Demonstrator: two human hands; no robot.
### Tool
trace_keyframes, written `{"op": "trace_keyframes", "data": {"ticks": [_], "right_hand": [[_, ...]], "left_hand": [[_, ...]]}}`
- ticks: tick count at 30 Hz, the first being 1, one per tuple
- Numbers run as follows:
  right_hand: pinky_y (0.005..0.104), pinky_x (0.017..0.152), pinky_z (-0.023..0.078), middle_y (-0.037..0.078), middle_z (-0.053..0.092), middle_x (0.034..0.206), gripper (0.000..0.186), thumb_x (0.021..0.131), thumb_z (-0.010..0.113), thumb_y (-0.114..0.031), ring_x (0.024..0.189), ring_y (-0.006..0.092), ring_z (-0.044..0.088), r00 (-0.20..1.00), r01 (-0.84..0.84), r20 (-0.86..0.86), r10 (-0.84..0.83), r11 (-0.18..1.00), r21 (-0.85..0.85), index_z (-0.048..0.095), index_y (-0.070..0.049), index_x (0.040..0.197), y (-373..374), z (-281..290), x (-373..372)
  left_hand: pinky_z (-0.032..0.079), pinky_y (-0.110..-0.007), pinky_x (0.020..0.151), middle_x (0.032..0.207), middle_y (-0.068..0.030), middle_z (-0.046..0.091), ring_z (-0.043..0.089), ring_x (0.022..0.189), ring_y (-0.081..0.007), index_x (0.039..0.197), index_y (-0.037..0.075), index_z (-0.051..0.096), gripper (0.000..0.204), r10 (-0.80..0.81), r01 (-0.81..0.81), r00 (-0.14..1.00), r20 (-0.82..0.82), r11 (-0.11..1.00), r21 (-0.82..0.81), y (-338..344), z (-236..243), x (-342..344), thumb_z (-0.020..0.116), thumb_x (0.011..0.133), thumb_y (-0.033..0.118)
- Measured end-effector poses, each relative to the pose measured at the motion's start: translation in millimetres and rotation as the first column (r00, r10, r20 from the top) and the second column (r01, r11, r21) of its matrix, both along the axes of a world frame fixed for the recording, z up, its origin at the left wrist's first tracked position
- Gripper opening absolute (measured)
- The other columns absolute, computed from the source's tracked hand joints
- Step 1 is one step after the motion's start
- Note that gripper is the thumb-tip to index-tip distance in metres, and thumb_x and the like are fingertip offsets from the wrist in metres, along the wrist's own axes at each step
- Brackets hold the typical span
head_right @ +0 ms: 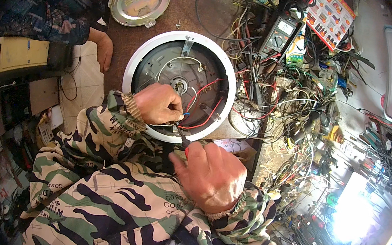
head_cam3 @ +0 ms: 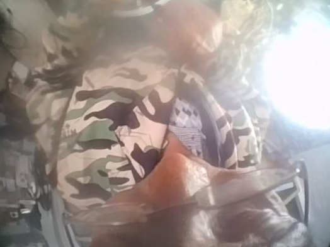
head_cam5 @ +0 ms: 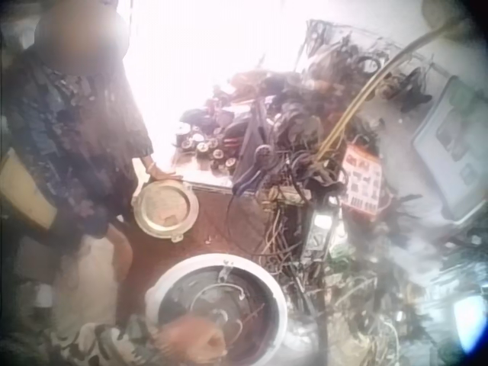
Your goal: The person works on the internal wiring of a white circular appliance, using a screwdriver to adjust connections and pliers to strip or cut wires. They repeatedly test the wiring with a multimeter and reposition the device on the workbench.
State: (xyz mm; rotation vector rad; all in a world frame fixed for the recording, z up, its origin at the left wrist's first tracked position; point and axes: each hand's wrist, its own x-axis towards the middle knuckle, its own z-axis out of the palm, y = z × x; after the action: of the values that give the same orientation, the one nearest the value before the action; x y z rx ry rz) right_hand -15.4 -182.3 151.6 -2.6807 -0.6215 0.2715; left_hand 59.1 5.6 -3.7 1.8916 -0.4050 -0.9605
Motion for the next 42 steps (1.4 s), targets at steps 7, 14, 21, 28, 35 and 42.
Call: {"op": "trace_keyframes", "data": {"ticks": [7, 14, 21, 28, 35, 42], "right_hand": [[0.0378, 0.056, 0.05, 0.008, 0.057, 0.081, 0.027, 0.07, 0.081, -0.009, 0.067, 0.0271, 0.061, 0.998, 0.017, 0.06, -0.028, 0.985, 0.17, 0.064, -0.004, 0.091, 2.2, -6.8, 3.1], [0.037, 0.054, 0.051, 0.01, 0.056, 0.079, 0.029, 0.07, 0.075, -0.003, 0.062, 0.027, 0.06, 0.996, -0.007, 0.09, -0.003, 0.994, 0.11, 0.064, -0.003, 0.096, 0.8, -10.6, 0.2], [0.0385, 0.052, 0.049, 0.009, 0.054, 0.078, 0.028, 0.068, 0.075, -0.003, 0.061, 0.0265, 0.06, 0.996, -0.002, 0.089, -0.011, 0.988, 0.152, 0.064, -0.005, 0.094, -1.5, -12.3, -1.4], [0.0384, 0.053, 0.05, 0.008, 0.056, 0.079, 0.03, 0.069, 0.08, -0.008, 0.065, 0.0261, 0.061, 0.997, -0.064, 0.049, 0.059, 0.993, 0.098, 0.064, -0.003, 0.094, -8.1, -6.4, -0.9], [0.0377, 0.05, 0.048, 0.008, 0.056, 0.078, 0.032, 0.07, 0.082, -0.01, 0.06, 0.026, 0.06, 0.999, -0.009, 0.043, 0.005, 0.996, 0.087, 0.064, -0.005, 0.096, -3.3, -7.6, -3.0], [0.0359, 0.047, 0.044, 0.006, 0.053, 0.071, 0.027, 0.073, 0.082, -0.011, 0.054, 0.0233, 0.056, 0.997, 0.001, 0.073, -0.004, 0.999, 0.037, 0.063, -0.007, 0.09, -2.1, -6.5, -1.7]], "left_hand": [[0.053, -0.035, 0.065, 0.075, -0.0156, 0.072, 0.071, 0.069, -0.0256, 0.085, 0.0, 0.075, 0.021, 0.005, -0.004, 1.0, -0.028, 1.0, 0.019, -1.4, 4.3, 1.0, 0.074, 0.084, 0.021], [0.053, -0.035, 0.064, 0.075, -0.0156, 0.072, 0.071, 0.068, -0.025, 0.084, 0.0, 0.075, 0.022, -0.005, 0.005, 1.0, -0.031, 1.0, 0.008, -2.3, -0.9, 1.2, 0.074, 0.084, 0.022], [0.053, -0.035, 0.065, 0.075, -0.0156, 0.072, 0.071, 0.069, -0.0253, 0.085, 0.0, 0.075, 0.023, -0.013, 0.015, 0.999, -0.048, 0.998, 0.054, -2.3, 6.1, 2.1, 0.075, 0.084, 0.023], [0.054, -0.036, 0.066, 0.075, -0.0152, 0.072, 0.072, 0.07, -0.0252, 0.086, 0.001, 0.076, 0.022, -0.007, 0.011, 0.998, -0.055, 0.997, 0.072, -2.6, 4.5, 2.0, 0.074, 0.084, 0.023], [0.053, -0.036, 0.065, 0.074, -0.0152, 0.072, 0.071, 0.069, -0.0256, 0.085, 0.001, 0.075, 0.022, 0.01, -0.006, 0.999, -0.048, 0.997, 0.074, -1.5, 6.7, 0.5, 0.074, 0.084, 0.023], [0.053, -0.037, 0.065, 0.074, -0.0151, 0.072, 0.071, 0.069, -0.0265, 0.085, 0.001, 0.075, 0.023, -0.007, 0.011, 0.999, -0.048, 0.997, 0.08, -3.2, 4.4, 1.0, 0.074, 0.084, 0.023]]}}
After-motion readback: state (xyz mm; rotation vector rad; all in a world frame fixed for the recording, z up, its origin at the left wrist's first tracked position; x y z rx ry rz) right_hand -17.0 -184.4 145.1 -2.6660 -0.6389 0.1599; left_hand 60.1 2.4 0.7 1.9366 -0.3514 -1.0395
